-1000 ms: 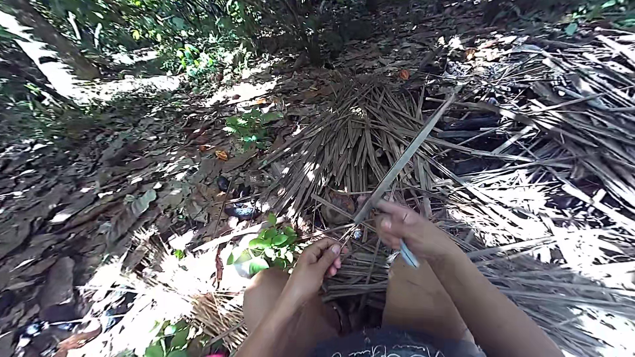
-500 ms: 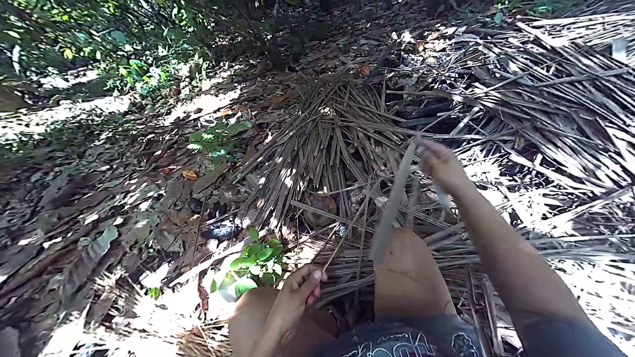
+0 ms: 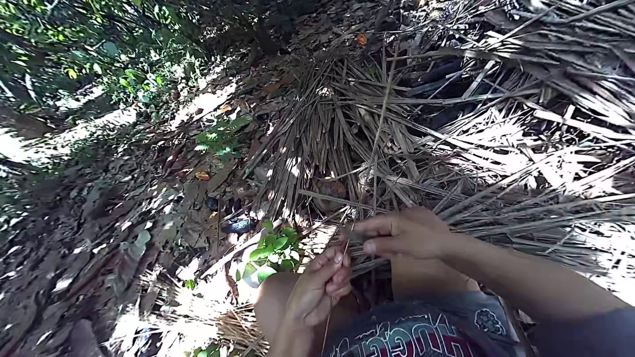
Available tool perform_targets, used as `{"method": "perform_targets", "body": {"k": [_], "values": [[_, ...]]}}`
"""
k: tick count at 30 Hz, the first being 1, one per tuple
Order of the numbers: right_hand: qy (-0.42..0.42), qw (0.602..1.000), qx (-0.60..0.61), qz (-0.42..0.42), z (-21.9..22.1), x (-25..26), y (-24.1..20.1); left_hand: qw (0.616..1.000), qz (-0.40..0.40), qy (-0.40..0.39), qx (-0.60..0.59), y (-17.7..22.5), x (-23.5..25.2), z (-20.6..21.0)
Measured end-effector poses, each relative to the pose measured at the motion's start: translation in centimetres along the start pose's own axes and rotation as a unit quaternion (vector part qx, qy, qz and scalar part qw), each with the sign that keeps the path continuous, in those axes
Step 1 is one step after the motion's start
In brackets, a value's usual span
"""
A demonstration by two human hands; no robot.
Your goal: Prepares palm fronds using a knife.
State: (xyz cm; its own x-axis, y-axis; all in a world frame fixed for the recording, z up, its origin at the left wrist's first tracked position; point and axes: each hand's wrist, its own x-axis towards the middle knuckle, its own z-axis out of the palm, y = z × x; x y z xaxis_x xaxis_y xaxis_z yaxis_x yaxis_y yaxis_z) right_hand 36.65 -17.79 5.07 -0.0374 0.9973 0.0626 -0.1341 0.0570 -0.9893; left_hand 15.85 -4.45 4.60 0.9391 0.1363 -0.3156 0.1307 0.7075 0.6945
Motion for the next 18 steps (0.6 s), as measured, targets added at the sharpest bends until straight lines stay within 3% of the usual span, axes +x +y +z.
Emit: {"method": "perform_targets", "body": {"k": [3,6,9,11,13,16,18], "values": [[0.138,0.987,-0.008,-0.081,-4.1,0.1,-2.1,0.998,-0.035,-0.027,-0.052,-0.6,-1.4,-0.8],[0.218,0.964,-0.006,-0.154,-7.5,0.3,-3.5,0.993,-0.057,-0.059,-0.083,-1.6,-2.0,-2.1],[0.157,0.986,0.002,-0.052,-4.1,0.4,-2.3,0.986,-0.072,-0.056,-0.137,-1.6,-1.8,-2.6],[0.013,0.999,0.004,0.053,-0.2,0.3,-0.4,0.981,-0.076,-0.046,-0.173,-1.0,-1.6,-2.3],[-0.081,0.992,0.028,0.097,2.1,0.4,1.0,0.979,-0.077,-0.047,-0.185,-0.6,-1.4,-2.2],[-0.053,0.996,0.022,0.064,0.3,0.7,-0.1,0.98,-0.089,-0.076,-0.16,-0.9,-1.7,-3.2],[0.033,0.999,0.002,0.002,-2.8,0.7,-1.9,0.983,-0.09,-0.098,-0.127,-1.5,-2.6,-4.9]]}}
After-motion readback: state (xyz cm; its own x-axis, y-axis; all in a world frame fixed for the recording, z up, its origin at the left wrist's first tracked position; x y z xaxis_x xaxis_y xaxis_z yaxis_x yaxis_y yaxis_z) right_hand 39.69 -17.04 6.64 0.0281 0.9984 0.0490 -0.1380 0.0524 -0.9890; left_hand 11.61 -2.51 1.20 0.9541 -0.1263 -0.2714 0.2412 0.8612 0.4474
